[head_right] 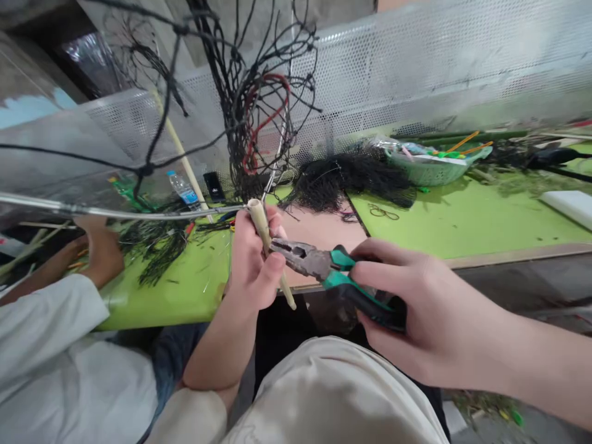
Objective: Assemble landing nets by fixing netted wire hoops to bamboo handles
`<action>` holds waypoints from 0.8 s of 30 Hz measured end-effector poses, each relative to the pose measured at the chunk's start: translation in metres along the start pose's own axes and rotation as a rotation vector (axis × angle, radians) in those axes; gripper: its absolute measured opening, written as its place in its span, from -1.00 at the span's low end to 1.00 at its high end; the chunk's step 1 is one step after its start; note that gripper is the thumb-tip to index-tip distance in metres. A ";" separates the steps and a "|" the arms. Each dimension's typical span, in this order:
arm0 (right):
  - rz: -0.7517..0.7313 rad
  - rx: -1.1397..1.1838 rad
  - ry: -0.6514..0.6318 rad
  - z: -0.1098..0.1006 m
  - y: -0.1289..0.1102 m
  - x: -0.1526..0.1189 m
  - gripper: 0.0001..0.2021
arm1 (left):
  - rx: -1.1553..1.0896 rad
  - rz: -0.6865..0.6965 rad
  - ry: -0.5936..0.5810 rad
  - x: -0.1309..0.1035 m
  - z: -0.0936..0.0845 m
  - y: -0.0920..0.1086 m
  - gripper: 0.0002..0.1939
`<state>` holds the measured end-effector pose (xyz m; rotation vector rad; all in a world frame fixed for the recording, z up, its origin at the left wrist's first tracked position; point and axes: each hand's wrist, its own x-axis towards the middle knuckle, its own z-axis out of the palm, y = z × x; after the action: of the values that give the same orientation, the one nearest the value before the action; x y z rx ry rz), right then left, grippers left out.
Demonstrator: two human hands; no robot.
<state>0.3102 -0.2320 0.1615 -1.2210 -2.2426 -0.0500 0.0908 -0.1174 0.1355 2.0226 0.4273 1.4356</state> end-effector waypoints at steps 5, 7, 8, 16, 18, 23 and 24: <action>-0.070 -0.475 0.113 0.006 0.005 -0.005 -0.86 | 0.010 -0.028 0.006 0.000 0.000 0.005 -0.41; -0.115 -0.613 0.156 0.007 0.006 -0.005 -0.89 | 0.040 -0.037 0.019 -0.001 0.000 0.005 -0.40; -0.129 -0.653 0.172 0.007 0.007 -0.005 -0.90 | 0.050 -0.038 0.022 -0.002 0.000 0.004 -0.40; -0.142 -0.731 0.187 0.002 0.001 0.005 -0.94 | 0.089 -0.060 -0.021 -0.002 0.000 0.005 -0.41; -0.160 -0.763 0.179 -0.001 0.000 0.006 -0.94 | 0.114 -0.069 -0.023 -0.001 0.000 0.007 -0.44; -0.182 -0.793 0.158 -0.005 0.002 0.006 -0.96 | 0.185 -0.048 -0.015 0.000 0.000 0.007 -0.48; -0.188 -0.798 0.154 -0.005 0.003 0.006 -0.95 | 0.196 -0.045 -0.014 0.000 0.000 0.007 -0.48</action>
<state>0.3123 -0.2274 0.1681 -1.3013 -2.2462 -1.1606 0.0902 -0.1229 0.1395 2.1605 0.6245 1.3979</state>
